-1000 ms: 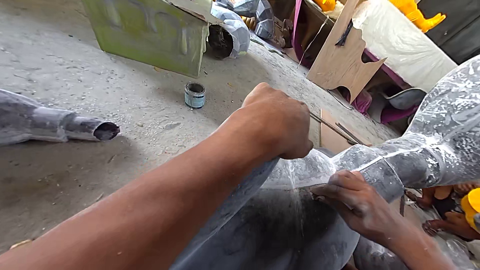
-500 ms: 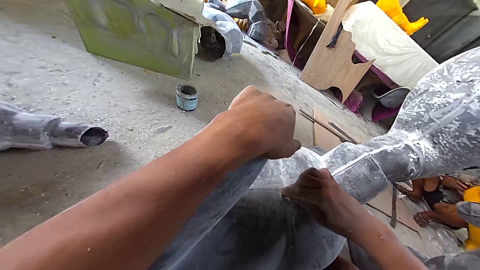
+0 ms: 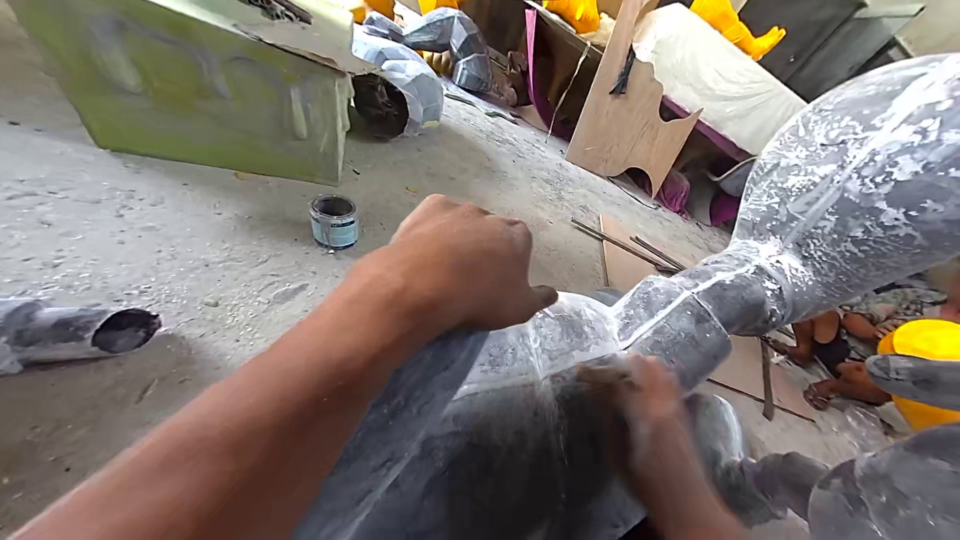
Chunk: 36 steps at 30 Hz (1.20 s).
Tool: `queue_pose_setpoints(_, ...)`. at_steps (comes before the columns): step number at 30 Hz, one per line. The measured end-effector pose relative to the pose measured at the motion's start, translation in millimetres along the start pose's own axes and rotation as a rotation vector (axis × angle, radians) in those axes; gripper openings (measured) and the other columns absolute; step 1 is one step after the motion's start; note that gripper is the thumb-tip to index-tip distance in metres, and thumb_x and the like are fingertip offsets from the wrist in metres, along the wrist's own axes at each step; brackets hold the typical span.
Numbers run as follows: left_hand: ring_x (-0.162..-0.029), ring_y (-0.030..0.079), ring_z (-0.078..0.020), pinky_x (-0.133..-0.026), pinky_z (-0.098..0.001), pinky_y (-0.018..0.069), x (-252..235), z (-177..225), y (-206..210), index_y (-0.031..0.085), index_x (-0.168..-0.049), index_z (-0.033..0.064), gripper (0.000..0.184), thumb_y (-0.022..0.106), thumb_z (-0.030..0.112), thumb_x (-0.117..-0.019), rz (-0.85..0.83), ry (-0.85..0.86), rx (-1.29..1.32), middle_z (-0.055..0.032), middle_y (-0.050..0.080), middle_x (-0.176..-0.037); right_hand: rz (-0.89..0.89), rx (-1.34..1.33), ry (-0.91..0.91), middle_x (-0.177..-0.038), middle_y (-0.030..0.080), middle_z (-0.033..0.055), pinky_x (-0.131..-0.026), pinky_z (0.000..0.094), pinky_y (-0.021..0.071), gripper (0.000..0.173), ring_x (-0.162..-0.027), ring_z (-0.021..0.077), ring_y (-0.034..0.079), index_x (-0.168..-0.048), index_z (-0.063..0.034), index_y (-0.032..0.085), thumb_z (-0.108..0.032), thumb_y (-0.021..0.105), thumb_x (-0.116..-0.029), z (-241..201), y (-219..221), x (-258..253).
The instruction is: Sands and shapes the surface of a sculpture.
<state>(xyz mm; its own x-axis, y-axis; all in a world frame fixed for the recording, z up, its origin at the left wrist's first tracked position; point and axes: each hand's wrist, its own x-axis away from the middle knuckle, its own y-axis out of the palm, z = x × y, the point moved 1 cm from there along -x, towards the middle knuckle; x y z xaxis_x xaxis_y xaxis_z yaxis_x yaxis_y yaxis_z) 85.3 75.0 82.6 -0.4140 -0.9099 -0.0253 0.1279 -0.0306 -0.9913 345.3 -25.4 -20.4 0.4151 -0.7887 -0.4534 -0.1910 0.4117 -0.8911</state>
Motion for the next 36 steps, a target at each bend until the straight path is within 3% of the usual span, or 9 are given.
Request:
queue_pose_setpoints(3,-0.067,0.062,-0.0187,-0.062,-0.0479,0.0462,0,-1,3,0.064,-0.079,0.0271,0.058,0.046,0.081,-0.0895,0.026,0.015,-0.030,0.0034,0.060,-0.069,0.028,0.046,-0.021,-0.113,0.071,-0.0063,-0.091,0.0446,0.0499,0.026,-0.110,0.0157,0.065,-0.115,-0.0339,0.074,-0.023,0.055,-0.1016,-34,18,7)
queue_pose_setpoints(7,-0.068,0.063,-0.0173,-0.061,-0.0478,0.0464,-1,-2,2,0.065,-0.078,0.0289,0.059,0.043,0.082,-0.0892,0.001,0.000,-0.050,0.0046,0.061,-0.068,0.055,0.132,0.124,-0.111,0.069,-0.0077,-0.088,0.0473,0.0484,0.030,-0.109,0.0166,0.063,-0.117,-0.0352,0.076,-0.030,0.049,-0.1033,16,-2,13)
queue_pose_setpoints(11,-0.068,0.063,-0.0167,-0.061,-0.0466,0.0463,-1,0,4,0.064,-0.078,0.0296,0.059,0.042,0.083,-0.0893,0.003,0.004,-0.080,0.0051,0.061,-0.069,-0.027,0.011,-0.070,-0.112,0.069,-0.0069,-0.091,0.0454,0.0467,0.024,-0.110,0.0169,0.062,-0.114,-0.0324,0.072,-0.022,0.054,-0.1018,-24,17,1)
queue_pose_setpoints(14,-0.069,0.063,-0.0171,-0.061,-0.0475,0.0470,0,1,2,0.064,-0.075,0.0289,0.059,0.042,0.082,-0.0904,0.015,-0.016,-0.068,0.0050,0.062,-0.069,-0.080,-0.034,-0.108,-0.109,0.069,-0.0113,-0.092,0.0423,0.0495,0.022,-0.108,0.0107,0.063,-0.115,-0.0362,0.073,-0.032,0.053,-0.1056,6,4,-6)
queue_pose_setpoints(17,-0.069,0.063,-0.0174,-0.063,-0.0478,0.0467,0,4,2,0.064,-0.077,0.0281,0.060,0.043,0.083,-0.0895,-0.013,-0.029,-0.070,0.0045,0.062,-0.070,-0.113,-0.058,-0.076,-0.108,0.066,-0.0118,-0.093,0.0438,0.0438,0.028,-0.110,0.0119,0.057,-0.119,-0.0409,0.073,-0.039,0.048,-0.1063,39,-9,-2)
queue_pose_setpoints(23,-0.069,0.063,-0.0174,-0.063,-0.0481,0.0462,6,10,2,0.065,-0.079,0.0282,0.058,0.044,0.081,-0.0902,-0.006,-0.009,-0.020,0.0045,0.062,-0.070,-0.338,-0.058,-0.356,-0.101,0.064,-0.0088,-0.084,0.0387,0.0470,0.026,-0.102,0.0142,0.059,-0.116,-0.0363,0.073,-0.031,0.050,-0.1055,23,-17,-34)
queue_pose_setpoints(27,-0.068,0.061,-0.0196,-0.063,-0.0480,0.0445,5,12,1,0.063,-0.077,0.0253,0.057,0.048,0.079,-0.0899,-0.019,-0.025,-0.013,0.0024,0.060,-0.068,-0.326,-0.085,-0.335,-0.100,0.064,-0.0111,-0.085,0.0391,0.0434,0.027,-0.102,0.0114,0.057,-0.118,-0.0382,0.073,-0.036,0.049,-0.1061,37,-16,-35)
queue_pose_setpoints(30,-0.066,0.059,-0.0195,-0.062,-0.0470,0.0425,5,13,-2,0.062,-0.076,0.0240,0.057,0.048,0.078,-0.0907,-0.028,-0.030,-0.019,0.0017,0.058,-0.067,-0.370,-0.031,-0.387,-0.101,0.065,-0.0095,-0.084,0.0399,0.0459,0.027,-0.103,0.0138,0.059,-0.117,-0.0367,0.072,-0.032,0.048,-0.1059,19,-11,-43)
queue_pose_setpoints(36,-0.067,0.060,-0.0200,-0.063,-0.0481,0.0425,6,12,-2,0.065,-0.076,0.0233,0.054,0.053,0.074,-0.0904,-0.007,0.003,0.042,0.0012,0.059,-0.067,-0.393,-0.097,-0.382,-0.101,0.065,-0.0133,-0.083,0.0384,0.0459,0.027,-0.099,0.0089,0.059,-0.116,-0.0384,0.074,-0.038,0.048,-0.1059,44,-18,-52)
